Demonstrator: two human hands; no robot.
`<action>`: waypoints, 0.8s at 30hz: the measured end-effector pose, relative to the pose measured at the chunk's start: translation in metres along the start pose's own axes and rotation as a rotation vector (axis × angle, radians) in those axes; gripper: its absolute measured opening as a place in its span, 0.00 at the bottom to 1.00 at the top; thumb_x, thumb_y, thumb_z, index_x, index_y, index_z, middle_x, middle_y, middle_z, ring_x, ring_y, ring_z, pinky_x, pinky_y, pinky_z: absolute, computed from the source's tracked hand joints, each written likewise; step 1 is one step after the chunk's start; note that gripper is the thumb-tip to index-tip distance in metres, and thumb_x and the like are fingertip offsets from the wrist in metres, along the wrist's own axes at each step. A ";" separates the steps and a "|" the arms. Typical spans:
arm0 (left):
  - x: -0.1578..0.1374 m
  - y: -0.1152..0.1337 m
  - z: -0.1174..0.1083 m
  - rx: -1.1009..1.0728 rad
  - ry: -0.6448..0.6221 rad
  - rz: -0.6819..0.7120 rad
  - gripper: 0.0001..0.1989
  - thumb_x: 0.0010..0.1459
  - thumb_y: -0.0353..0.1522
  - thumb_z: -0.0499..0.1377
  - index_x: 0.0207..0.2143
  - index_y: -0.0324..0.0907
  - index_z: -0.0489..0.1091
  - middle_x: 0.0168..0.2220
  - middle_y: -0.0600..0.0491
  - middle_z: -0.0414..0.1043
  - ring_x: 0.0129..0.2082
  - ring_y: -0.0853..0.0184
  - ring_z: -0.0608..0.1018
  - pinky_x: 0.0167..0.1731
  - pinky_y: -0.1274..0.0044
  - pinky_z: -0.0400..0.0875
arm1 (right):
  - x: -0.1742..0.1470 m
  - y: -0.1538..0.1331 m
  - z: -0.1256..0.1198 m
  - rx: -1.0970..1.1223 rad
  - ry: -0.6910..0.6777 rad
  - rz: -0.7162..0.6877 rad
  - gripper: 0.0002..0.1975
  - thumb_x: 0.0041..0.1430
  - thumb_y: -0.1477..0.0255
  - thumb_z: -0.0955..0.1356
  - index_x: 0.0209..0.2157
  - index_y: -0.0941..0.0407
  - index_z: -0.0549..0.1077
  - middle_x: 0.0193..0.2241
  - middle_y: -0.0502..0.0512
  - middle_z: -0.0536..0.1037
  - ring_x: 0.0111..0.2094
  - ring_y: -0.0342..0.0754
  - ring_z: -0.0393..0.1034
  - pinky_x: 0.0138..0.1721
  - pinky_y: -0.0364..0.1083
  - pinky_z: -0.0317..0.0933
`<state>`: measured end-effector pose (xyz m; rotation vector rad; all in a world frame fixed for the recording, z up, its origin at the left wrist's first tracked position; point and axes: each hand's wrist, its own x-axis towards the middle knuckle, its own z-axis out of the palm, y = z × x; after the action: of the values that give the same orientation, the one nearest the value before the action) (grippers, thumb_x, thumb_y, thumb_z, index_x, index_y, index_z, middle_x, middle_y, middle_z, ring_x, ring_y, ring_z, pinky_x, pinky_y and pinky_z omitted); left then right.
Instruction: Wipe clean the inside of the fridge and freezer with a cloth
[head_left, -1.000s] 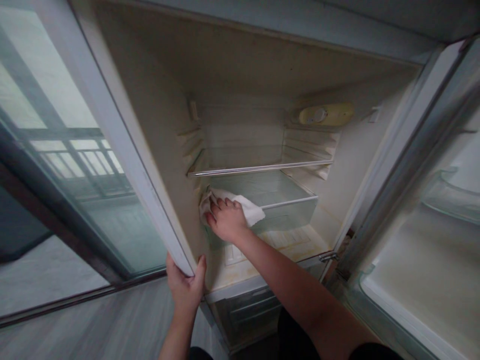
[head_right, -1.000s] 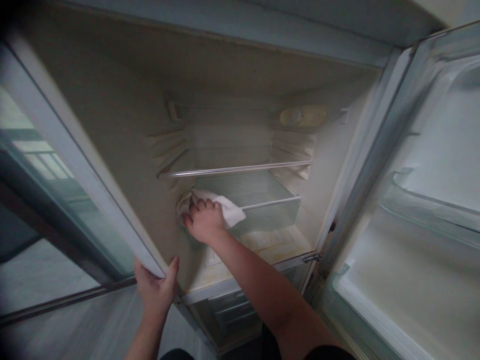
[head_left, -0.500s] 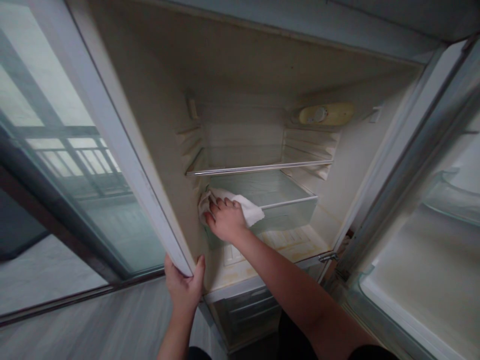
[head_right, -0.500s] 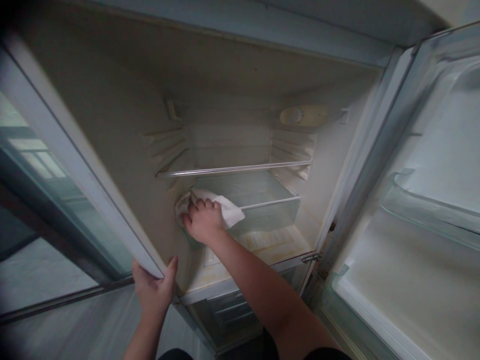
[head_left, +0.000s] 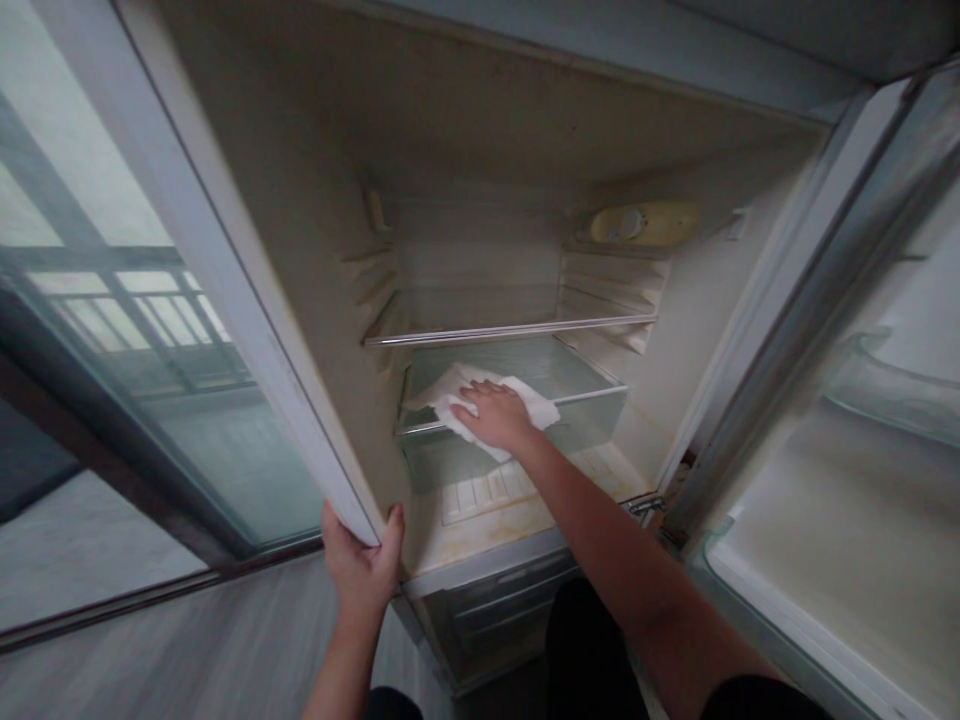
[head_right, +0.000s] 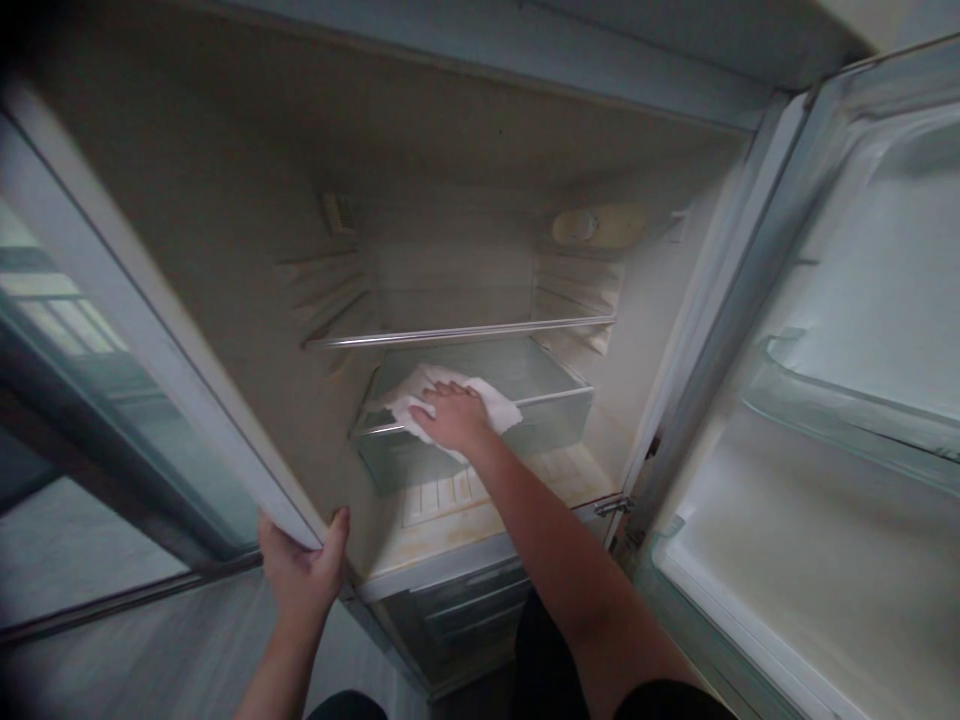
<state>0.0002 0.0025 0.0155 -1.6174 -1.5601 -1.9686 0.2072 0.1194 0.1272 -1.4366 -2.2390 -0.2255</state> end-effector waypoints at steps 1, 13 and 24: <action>0.000 0.001 0.000 -0.006 -0.001 -0.007 0.37 0.54 0.40 0.66 0.63 0.38 0.62 0.50 0.43 0.71 0.50 0.56 0.75 0.56 0.64 0.69 | -0.001 0.020 -0.006 -0.003 -0.031 0.063 0.29 0.70 0.51 0.56 0.61 0.51 0.70 0.65 0.56 0.66 0.64 0.53 0.61 0.63 0.54 0.54; -0.001 -0.001 0.000 -0.039 -0.013 -0.044 0.33 0.52 0.40 0.67 0.59 0.39 0.64 0.47 0.46 0.70 0.47 0.57 0.75 0.51 0.66 0.72 | 0.028 0.178 -0.038 -0.107 -0.377 0.484 0.37 0.70 0.50 0.52 0.72 0.55 0.50 0.72 0.61 0.47 0.72 0.58 0.42 0.70 0.57 0.40; -0.009 -0.017 0.002 -0.004 0.050 -0.091 0.32 0.52 0.42 0.67 0.57 0.42 0.66 0.47 0.45 0.72 0.48 0.53 0.76 0.51 0.61 0.72 | 0.101 0.194 -0.010 -0.118 -0.411 0.514 0.31 0.73 0.59 0.52 0.72 0.55 0.49 0.72 0.60 0.45 0.72 0.57 0.43 0.70 0.58 0.41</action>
<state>-0.0058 0.0071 -0.0021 -1.5121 -1.6395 -2.0419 0.3479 0.2834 0.1616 -2.2279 -2.0769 0.1206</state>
